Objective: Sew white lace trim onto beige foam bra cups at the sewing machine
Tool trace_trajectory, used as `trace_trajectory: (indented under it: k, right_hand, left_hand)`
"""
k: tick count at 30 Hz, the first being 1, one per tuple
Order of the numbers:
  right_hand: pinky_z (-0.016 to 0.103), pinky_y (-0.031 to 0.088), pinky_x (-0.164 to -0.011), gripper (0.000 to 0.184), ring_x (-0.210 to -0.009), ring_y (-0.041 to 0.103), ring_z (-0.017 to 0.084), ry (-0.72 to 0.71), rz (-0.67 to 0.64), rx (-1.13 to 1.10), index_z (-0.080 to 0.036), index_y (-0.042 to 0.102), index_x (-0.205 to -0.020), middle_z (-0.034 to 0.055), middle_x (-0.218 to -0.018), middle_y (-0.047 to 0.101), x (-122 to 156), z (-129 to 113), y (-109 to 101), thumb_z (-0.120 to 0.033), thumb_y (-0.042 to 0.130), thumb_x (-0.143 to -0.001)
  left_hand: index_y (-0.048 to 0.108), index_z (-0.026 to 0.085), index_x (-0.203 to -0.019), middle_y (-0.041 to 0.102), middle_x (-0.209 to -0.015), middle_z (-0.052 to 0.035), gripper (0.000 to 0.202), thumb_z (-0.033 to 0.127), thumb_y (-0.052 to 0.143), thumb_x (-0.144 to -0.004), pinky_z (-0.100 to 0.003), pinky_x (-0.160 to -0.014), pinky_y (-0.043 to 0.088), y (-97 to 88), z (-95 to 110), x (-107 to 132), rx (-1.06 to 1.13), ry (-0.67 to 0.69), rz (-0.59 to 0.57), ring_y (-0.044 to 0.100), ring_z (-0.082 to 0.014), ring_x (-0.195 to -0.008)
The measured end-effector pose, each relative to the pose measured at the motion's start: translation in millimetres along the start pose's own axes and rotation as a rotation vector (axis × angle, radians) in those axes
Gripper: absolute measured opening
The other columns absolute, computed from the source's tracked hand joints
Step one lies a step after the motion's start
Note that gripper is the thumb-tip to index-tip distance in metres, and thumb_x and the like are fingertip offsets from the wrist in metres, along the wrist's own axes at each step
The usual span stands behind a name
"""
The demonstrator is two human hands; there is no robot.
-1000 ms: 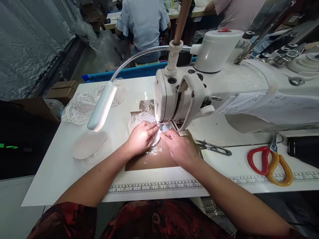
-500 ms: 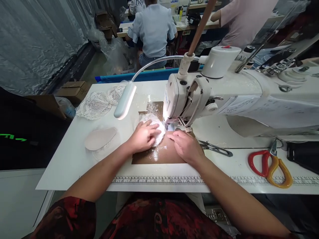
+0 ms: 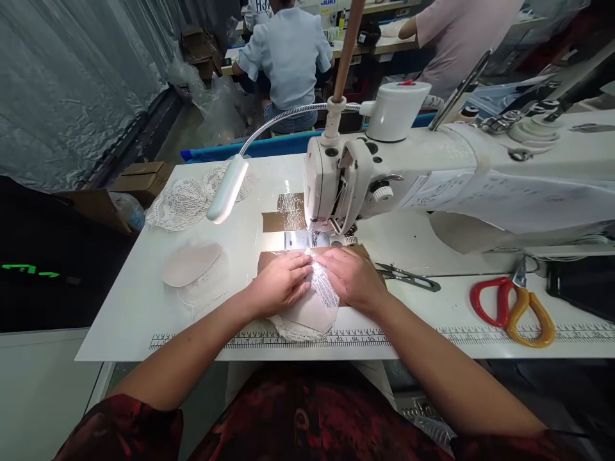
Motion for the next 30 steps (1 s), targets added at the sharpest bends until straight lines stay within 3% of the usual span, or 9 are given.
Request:
trace_trajectory:
  k: [3,8,20,26,30]
  right_hand:
    - [0.032,0.034,-0.069,0.033,-0.077,0.048,0.020,0.078,-0.127,0.213,-0.018,0.066,-0.107,0.0062,-0.085,0.060,0.1,3.7,7.3,-0.010,0.045,-0.082]
    - [0.033,0.029,-0.069,0.030,-0.076,0.045,0.020,0.123,-0.157,0.317,-0.021,0.066,-0.106,0.0062,-0.085,0.059,-0.5,2.7,6.2,-0.013,0.047,-0.084]
    - [0.033,0.025,-0.064,0.033,-0.073,0.046,0.019,0.185,-0.144,0.328,-0.019,0.065,-0.108,0.0061,-0.081,0.061,-3.6,8.5,9.8,-0.010,0.041,-0.086]
    - [0.032,0.028,-0.062,0.032,-0.072,0.048,0.018,0.178,-0.132,0.303,-0.018,0.066,-0.105,0.0067,-0.081,0.061,-6.9,7.7,10.5,-0.011,0.043,-0.085]
    - [0.029,0.035,-0.063,0.034,-0.070,0.050,0.016,0.147,-0.109,0.165,-0.020,0.069,-0.102,0.0048,-0.080,0.062,-2.0,12.0,5.9,-0.011,0.041,-0.084]
  left_hand:
    - [0.059,0.009,-0.119,0.056,-0.128,-0.0174,0.036,0.027,0.046,-0.090,-0.047,-0.101,0.046,2.6,2.3,-8.1,-0.040,0.001,-0.041,0.051,-0.0286,-0.120]
    - [0.055,0.007,-0.124,0.052,-0.131,-0.0194,0.043,0.031,0.051,-0.088,-0.047,-0.100,0.045,1.9,-4.7,-10.9,-0.166,-0.091,-0.059,0.050,-0.0311,-0.120]
    - [0.051,0.008,-0.130,0.047,-0.138,-0.0184,0.051,0.037,0.050,-0.088,-0.045,-0.107,0.039,2.2,-27.5,-22.3,-0.098,0.000,-0.158,0.043,-0.0295,-0.129]
    - [0.049,0.010,-0.133,0.042,-0.143,-0.0166,0.053,0.025,0.050,-0.082,-0.043,-0.109,0.036,0.2,-36.3,-26.4,-0.078,0.058,-0.203,0.040,-0.0281,-0.131]
    - [0.051,0.010,-0.131,0.043,-0.142,-0.0165,0.053,0.014,0.048,-0.079,-0.045,-0.108,0.037,0.7,-37.9,-22.7,-0.090,0.071,-0.227,0.041,-0.0281,-0.131]
Point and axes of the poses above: each hand's wrist, its own x-axis away from the middle knuckle, its own y-axis out of the palm, z = x × y, the point moved 9 cm from there along -x, towards the middle knuckle
